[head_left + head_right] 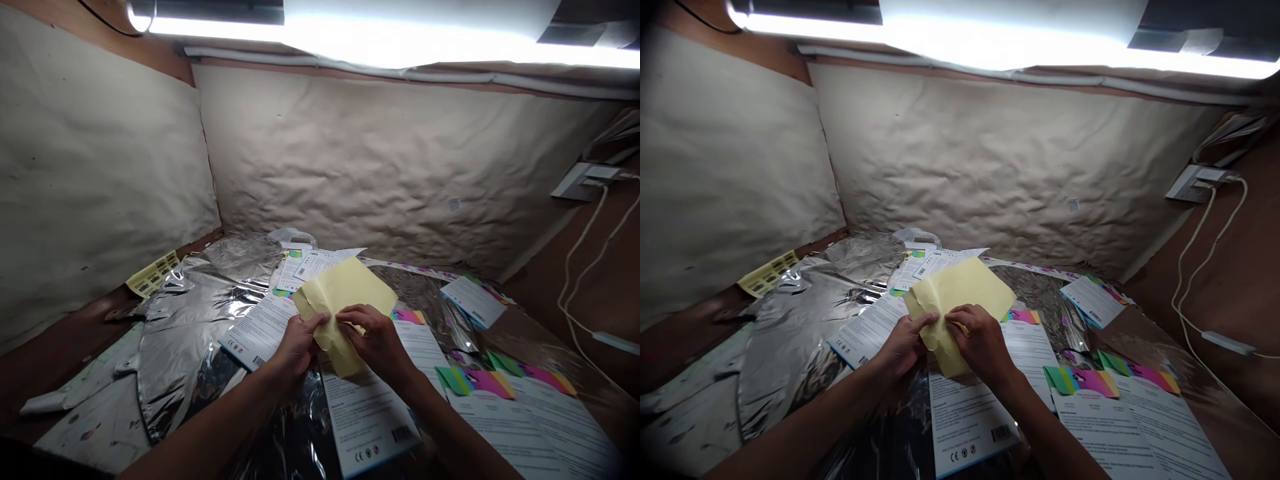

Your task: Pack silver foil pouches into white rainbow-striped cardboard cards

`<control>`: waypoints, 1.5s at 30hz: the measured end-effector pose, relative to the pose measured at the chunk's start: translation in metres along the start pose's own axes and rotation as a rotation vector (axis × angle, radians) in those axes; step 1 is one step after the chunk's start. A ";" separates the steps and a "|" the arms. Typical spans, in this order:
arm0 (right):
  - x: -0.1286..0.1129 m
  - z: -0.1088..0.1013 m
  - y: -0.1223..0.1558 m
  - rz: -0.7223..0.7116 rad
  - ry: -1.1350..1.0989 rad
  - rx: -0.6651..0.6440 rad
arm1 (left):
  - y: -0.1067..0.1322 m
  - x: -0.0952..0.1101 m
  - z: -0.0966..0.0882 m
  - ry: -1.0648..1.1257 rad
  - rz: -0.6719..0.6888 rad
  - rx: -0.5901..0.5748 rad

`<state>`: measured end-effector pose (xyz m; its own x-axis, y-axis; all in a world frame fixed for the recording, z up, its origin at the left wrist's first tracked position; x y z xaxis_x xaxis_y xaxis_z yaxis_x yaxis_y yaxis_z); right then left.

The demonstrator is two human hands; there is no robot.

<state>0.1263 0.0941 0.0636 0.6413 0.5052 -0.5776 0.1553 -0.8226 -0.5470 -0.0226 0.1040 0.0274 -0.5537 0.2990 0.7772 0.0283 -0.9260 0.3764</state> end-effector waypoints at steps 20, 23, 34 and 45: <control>0.005 -0.004 0.007 0.528 -0.447 -0.027 | 0.029 0.001 0.006 -0.212 0.314 -0.144; -0.001 -0.008 0.009 0.478 -0.327 -0.022 | 0.031 -0.001 0.002 -0.282 0.371 -0.087; -0.005 -0.012 0.007 0.448 -0.388 -0.035 | 0.035 0.002 0.003 -0.283 0.333 -0.082; 0.006 -0.009 0.006 0.510 -0.535 -0.061 | 0.030 0.002 0.001 -0.389 0.452 -0.111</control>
<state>0.1377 0.0894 0.0626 0.1936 0.1016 -0.9758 -0.0125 -0.9943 -0.1060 -0.0216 0.0775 0.0407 -0.1620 -0.0870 0.9829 0.0916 -0.9931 -0.0728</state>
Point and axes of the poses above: each hand's wrist, its own y-axis away from the middle knuckle, its own z-axis out of the palm, x = y × z, the point moved 3 cm from there along -y, towards the middle knuckle, and after that the axes turned 10 degrees about x, right-handed, at the moved point
